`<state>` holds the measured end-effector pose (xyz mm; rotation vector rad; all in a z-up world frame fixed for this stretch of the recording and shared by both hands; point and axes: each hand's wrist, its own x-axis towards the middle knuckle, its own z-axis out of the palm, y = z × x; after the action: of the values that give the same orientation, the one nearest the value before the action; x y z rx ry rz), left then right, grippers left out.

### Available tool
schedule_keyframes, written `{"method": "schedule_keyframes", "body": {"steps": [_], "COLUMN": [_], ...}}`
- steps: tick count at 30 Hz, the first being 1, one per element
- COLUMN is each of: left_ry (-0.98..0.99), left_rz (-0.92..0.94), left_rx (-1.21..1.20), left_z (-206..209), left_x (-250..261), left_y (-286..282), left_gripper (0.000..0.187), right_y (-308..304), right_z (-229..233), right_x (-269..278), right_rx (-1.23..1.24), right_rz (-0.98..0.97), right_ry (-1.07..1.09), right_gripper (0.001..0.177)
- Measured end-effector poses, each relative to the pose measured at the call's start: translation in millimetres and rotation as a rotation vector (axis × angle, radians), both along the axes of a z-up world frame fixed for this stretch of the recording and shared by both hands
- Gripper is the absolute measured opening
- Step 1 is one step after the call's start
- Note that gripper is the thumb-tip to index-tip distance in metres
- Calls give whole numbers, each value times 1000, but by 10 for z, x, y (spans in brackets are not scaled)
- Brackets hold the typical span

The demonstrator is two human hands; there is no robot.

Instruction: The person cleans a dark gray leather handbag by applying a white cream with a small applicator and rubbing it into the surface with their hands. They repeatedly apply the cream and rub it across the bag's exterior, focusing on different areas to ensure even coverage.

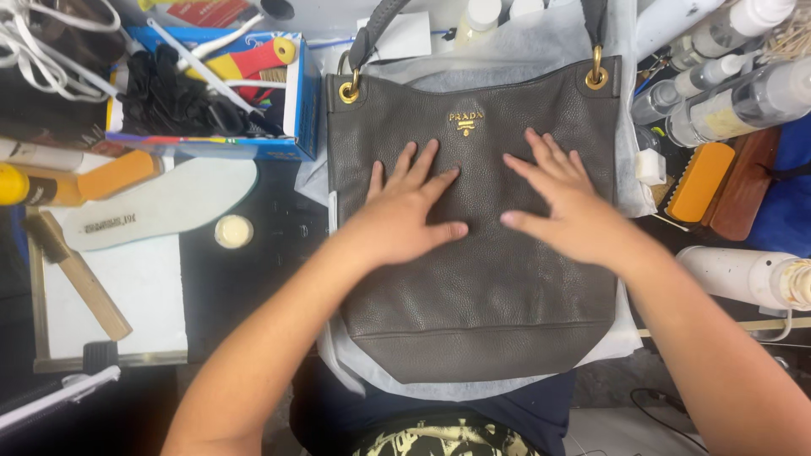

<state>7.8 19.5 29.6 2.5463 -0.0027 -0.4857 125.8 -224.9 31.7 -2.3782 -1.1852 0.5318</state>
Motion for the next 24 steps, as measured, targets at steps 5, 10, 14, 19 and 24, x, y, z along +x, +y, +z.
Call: {"method": "schedule_keyframes", "body": {"steps": [5,10,14,19,24], "left_ry": [-348,-499,-414,-264,-408], "left_rz": [175,121,102,46,175], "left_rx": [163,239,232,276,166], "left_z": [-88,-275,-257,-24,-37], "left_x": [-88,-137,-151,-156,-585], "left_y": [-201,-293,-249,-184,-524], "left_gripper": [84,88,93,97,96], "right_y": [100,263,208,13,97], "right_z": [82,-189,-258,22,-56], "right_x": [-173,-247,-209,10,-417], "right_rx": [-48,-53,-27,31,-66], "right_rz": [-160,-79,-34,-37,-69], "right_ry": [-266,-408,-367,-3,-412], "right_gripper": [80,86,87,86,88]}}
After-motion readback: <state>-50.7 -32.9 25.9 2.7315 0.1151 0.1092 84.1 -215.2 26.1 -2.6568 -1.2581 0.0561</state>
